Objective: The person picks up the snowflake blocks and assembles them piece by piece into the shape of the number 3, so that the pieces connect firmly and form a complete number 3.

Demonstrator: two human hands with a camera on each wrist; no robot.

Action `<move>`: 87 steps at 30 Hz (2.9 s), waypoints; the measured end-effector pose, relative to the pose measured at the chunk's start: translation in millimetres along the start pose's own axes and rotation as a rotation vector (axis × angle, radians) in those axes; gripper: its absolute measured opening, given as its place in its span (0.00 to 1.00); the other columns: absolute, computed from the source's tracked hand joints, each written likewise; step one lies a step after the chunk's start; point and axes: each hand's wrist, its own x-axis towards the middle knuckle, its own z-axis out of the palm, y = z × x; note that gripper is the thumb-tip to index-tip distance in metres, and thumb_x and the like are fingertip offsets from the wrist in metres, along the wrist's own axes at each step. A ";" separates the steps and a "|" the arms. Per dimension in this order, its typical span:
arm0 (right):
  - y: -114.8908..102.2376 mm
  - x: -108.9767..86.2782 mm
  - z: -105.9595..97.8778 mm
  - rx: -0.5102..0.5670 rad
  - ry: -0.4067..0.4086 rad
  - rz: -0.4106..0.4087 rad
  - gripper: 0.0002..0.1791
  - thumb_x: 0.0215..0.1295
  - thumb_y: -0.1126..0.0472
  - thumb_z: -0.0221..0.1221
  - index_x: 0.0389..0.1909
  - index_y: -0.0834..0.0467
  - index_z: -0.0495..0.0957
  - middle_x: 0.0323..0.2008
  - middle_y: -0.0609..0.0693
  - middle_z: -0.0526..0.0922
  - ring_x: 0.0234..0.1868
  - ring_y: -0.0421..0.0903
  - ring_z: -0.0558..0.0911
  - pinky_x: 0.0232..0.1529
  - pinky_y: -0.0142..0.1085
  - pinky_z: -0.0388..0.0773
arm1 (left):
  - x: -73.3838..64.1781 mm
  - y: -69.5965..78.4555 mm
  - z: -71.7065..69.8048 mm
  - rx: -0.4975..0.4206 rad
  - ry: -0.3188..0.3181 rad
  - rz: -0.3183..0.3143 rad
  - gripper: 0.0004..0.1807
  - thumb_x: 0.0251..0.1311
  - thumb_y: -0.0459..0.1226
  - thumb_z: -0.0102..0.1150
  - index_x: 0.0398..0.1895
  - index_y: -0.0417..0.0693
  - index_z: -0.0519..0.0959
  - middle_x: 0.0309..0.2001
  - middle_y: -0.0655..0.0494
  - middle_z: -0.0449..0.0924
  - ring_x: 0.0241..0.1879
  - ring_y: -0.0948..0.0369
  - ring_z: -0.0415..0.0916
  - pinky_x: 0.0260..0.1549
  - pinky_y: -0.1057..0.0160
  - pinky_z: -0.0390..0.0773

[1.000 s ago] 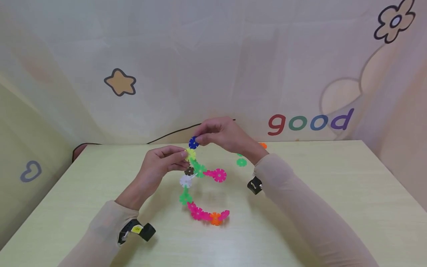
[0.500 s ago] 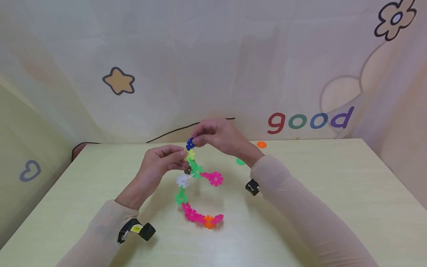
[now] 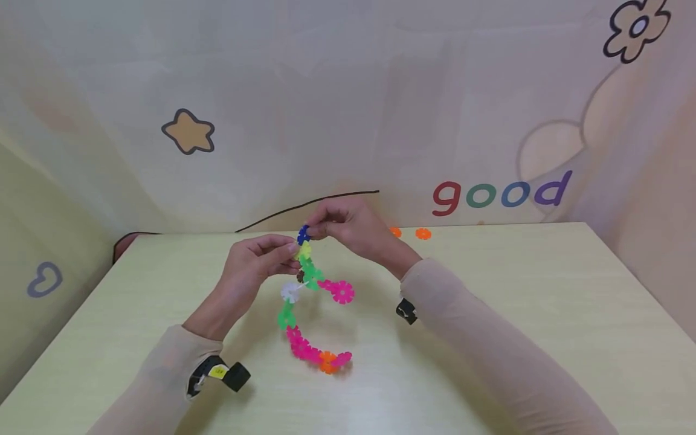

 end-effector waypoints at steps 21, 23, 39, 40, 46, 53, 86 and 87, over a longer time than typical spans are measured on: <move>44.6 10.5 -3.8 -0.131 -0.123 0.419 0.14 0.75 0.62 0.66 0.57 0.61 0.86 0.52 0.58 0.89 0.53 0.62 0.87 0.58 0.55 0.84 | -0.8 6.3 -21.6 0.024 -0.053 0.073 0.10 0.73 0.33 0.65 0.50 0.34 0.83 0.41 0.48 0.86 0.39 0.50 0.89 0.50 0.51 0.88; 51.4 12.1 -2.0 -0.156 -0.169 0.458 0.14 0.75 0.63 0.65 0.58 0.62 0.85 0.53 0.59 0.88 0.52 0.61 0.87 0.58 0.52 0.84 | -0.3 6.3 -22.5 0.022 -0.058 0.083 0.09 0.74 0.33 0.64 0.49 0.35 0.84 0.40 0.49 0.86 0.39 0.49 0.89 0.49 0.51 0.88; 67.1 19.5 33.0 -0.561 -0.482 0.532 0.20 0.73 0.80 0.55 0.55 0.59 0.87 0.47 0.48 0.87 0.50 0.48 0.80 0.62 0.41 0.79 | 1.6 8.1 -20.0 0.001 -0.084 0.102 0.08 0.74 0.32 0.63 0.46 0.33 0.84 0.39 0.50 0.85 0.36 0.52 0.90 0.49 0.50 0.88; 67.3 19.5 33.3 -0.576 -0.482 0.532 0.20 0.73 0.80 0.55 0.54 0.59 0.87 0.45 0.49 0.86 0.49 0.48 0.80 0.61 0.40 0.79 | 1.7 7.8 -19.8 -0.005 -0.087 0.107 0.08 0.74 0.32 0.63 0.45 0.33 0.84 0.39 0.50 0.84 0.36 0.52 0.89 0.48 0.49 0.88; 66.4 18.0 28.3 -0.591 -0.489 0.560 0.15 0.70 0.79 0.57 0.51 0.62 0.81 0.43 0.51 0.82 0.47 0.49 0.78 0.56 0.39 0.81 | 1.7 5.9 -18.7 -0.028 -0.101 0.119 0.07 0.74 0.31 0.62 0.44 0.33 0.83 0.39 0.49 0.83 0.36 0.53 0.89 0.46 0.50 0.89; 55.1 6.5 8.0 -0.404 -0.430 0.566 0.08 0.68 0.74 0.59 0.43 0.61 0.78 0.40 0.51 0.86 0.38 0.48 0.83 0.43 0.37 0.84 | 1.4 5.7 -15.3 -0.005 -0.095 0.109 0.08 0.74 0.32 0.64 0.46 0.31 0.83 0.42 0.44 0.83 0.37 0.51 0.89 0.44 0.51 0.90; -22.5 -28.5 -8.0 -0.025 0.226 0.166 0.11 0.70 0.70 0.68 0.51 0.67 0.84 0.44 0.59 0.89 0.41 0.62 0.88 0.48 0.44 0.89 | -4.1 3.0 4.4 0.063 -0.080 0.028 0.09 0.72 0.33 0.67 0.49 0.34 0.85 0.42 0.44 0.88 0.35 0.52 0.90 0.46 0.54 0.89; -24.1 -28.5 -6.3 -0.011 0.228 0.147 0.11 0.70 0.71 0.68 0.51 0.67 0.84 0.44 0.59 0.89 0.41 0.63 0.88 0.48 0.44 0.89 | -4.1 2.9 5.2 0.065 -0.080 0.027 0.09 0.72 0.33 0.67 0.48 0.34 0.85 0.42 0.44 0.88 0.35 0.52 0.90 0.46 0.54 0.89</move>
